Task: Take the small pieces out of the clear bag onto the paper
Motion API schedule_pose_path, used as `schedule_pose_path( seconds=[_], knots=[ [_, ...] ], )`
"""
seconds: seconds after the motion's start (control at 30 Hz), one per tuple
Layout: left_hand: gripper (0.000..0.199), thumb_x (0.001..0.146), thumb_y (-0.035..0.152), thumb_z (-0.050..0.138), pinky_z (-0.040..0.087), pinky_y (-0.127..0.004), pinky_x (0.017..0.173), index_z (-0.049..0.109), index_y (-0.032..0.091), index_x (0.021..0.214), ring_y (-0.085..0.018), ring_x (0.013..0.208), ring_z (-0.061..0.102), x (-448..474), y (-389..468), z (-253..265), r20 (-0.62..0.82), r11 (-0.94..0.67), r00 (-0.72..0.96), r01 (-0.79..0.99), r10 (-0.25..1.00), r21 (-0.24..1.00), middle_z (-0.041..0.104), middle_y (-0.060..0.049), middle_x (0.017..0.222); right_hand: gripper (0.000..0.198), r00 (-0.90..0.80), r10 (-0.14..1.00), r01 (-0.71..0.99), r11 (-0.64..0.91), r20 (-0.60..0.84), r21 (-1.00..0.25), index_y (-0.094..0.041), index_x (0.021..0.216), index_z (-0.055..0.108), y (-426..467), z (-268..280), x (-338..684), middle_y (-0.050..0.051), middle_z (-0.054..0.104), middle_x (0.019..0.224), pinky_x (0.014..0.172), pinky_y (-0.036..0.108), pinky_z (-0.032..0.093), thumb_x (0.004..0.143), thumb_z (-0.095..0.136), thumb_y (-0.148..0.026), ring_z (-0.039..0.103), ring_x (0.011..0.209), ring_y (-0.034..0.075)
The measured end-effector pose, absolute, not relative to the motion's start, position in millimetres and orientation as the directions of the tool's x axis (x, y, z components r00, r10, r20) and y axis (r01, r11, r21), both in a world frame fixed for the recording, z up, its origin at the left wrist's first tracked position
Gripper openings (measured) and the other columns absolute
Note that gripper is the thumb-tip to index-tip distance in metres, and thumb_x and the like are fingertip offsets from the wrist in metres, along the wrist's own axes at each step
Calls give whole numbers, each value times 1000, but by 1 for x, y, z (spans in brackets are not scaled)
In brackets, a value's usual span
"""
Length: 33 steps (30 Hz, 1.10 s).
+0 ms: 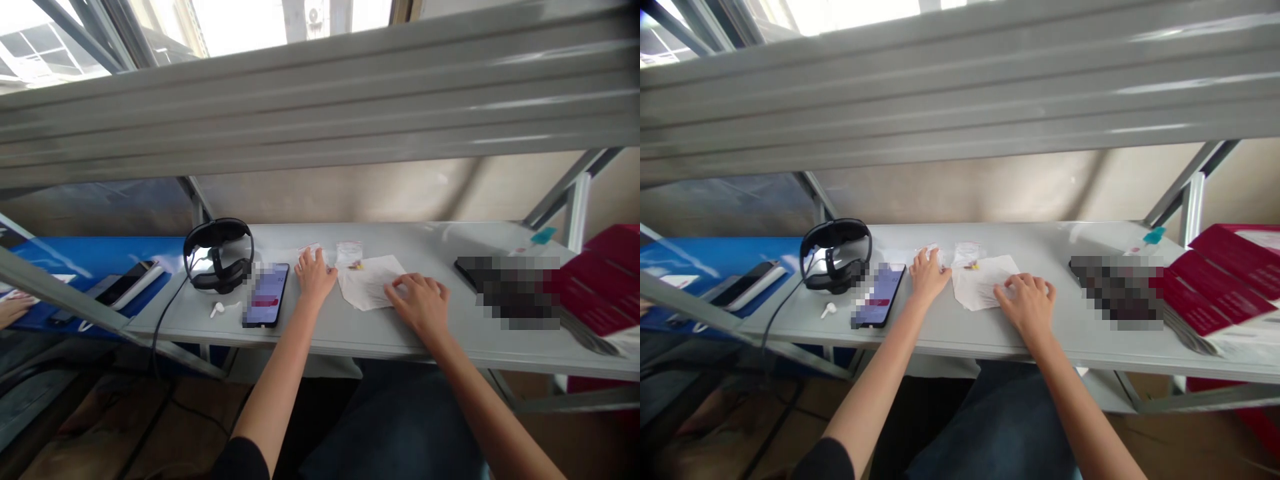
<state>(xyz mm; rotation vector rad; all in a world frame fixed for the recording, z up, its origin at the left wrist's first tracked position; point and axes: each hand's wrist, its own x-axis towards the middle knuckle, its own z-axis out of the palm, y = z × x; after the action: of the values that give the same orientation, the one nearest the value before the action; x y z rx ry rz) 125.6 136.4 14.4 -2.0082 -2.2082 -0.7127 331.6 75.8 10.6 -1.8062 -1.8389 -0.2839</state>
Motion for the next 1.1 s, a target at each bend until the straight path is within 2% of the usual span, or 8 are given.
schedule_pose_path(
  seconds=[0.17, 0.3, 0.43, 0.63, 0.8, 0.93, 1.03, 1.1],
  knots=[
    [55, 76, 47, 51, 32, -45, 96, 42, 22, 124, -30, 122, 34, 126, 136, 19, 389, 20, -165, 937, 906, 350, 36, -13, 133, 32, -4, 821, 956, 170, 571, -237, -23, 97, 60, 90, 15, 330, 9, 60, 98, 79, 41, 32, 82, 41, -43, 50, 90, 27],
    [56, 78, 55, 45, 33, -44, 96, 41, 22, 123, -29, 122, 35, 121, 137, 23, 447, 17, -223, 907, 866, 421, 35, -13, 135, 29, -164, 868, 927, 298, 468, -228, -23, 96, 61, 125, 25, 310, 8, 63, 96, 76, 37, 34, 84, 41, -40, 52, 90, 26],
    [57, 74, 47, 54, 37, -44, 92, 40, 22, 123, -30, 119, 39, 115, 141, 22, 407, 102, -325, 871, 854, 480, 34, -13, 134, 25, -222, 899, 907, 332, 378, -258, -21, 95, 61, 159, 29, 283, 8, 64, 95, 76, 37, 35, 81, 45, -34, 53, 90, 26],
    [56, 70, 29, 59, 37, -40, 95, 39, 20, 122, -28, 117, 42, 110, 144, 20, 397, 94, -360, 829, 844, 552, 32, -12, 134, 22, -197, 882, 774, 408, 429, -484, -21, 89, 62, 181, 29, 261, 3, 67, 86, 75, 32, 38, 81, 45, -32, 57, 81, 19],
    [54, 71, 21, 58, 33, -39, 101, 38, 19, 121, -26, 121, 37, 113, 138, 23, 535, -63, -320, 813, 782, 579, 27, -12, 136, 22, -229, 875, 648, 464, 426, -604, -19, 86, 64, 181, 33, 240, 3, 67, 81, 68, 28, 41, 81, 47, -32, 58, 70, 16],
    [53, 72, 19, 57, 37, -41, 99, 37, 21, 121, -27, 125, 33, 117, 132, 24, 674, -293, -243, 761, 697, 578, 25, -12, 137, 30, -159, 894, 548, 433, 420, -715, -17, 98, 62, 180, 30, 231, 6, 67, 83, 65, 28, 43, 79, 50, -38, 58, 67, 16],
    [55, 72, 17, 57, 40, -40, 96, 36, 21, 122, -25, 124, 35, 119, 130, 22, 744, -441, -160, 718, 649, 538, 24, -12, 138, 41, -122, 915, 373, 400, 384, -837, -17, 109, 57, 182, 26, 235, 5, 67, 81, 64, 28, 44, 77, 53, -42, 59, 69, 16],
    [56, 71, 15, 56, 42, -39, 95, 35, 22, 122, -24, 122, 38, 120, 131, 20, 763, -498, -95, 704, 640, 505, 24, -12, 138, 43, -173, 925, 241, 373, 338, -896, -16, 107, 57, 183, 25, 242, 5, 67, 76, 62, 27, 44, 74, 57, -42, 58, 68, 15]
  ],
)
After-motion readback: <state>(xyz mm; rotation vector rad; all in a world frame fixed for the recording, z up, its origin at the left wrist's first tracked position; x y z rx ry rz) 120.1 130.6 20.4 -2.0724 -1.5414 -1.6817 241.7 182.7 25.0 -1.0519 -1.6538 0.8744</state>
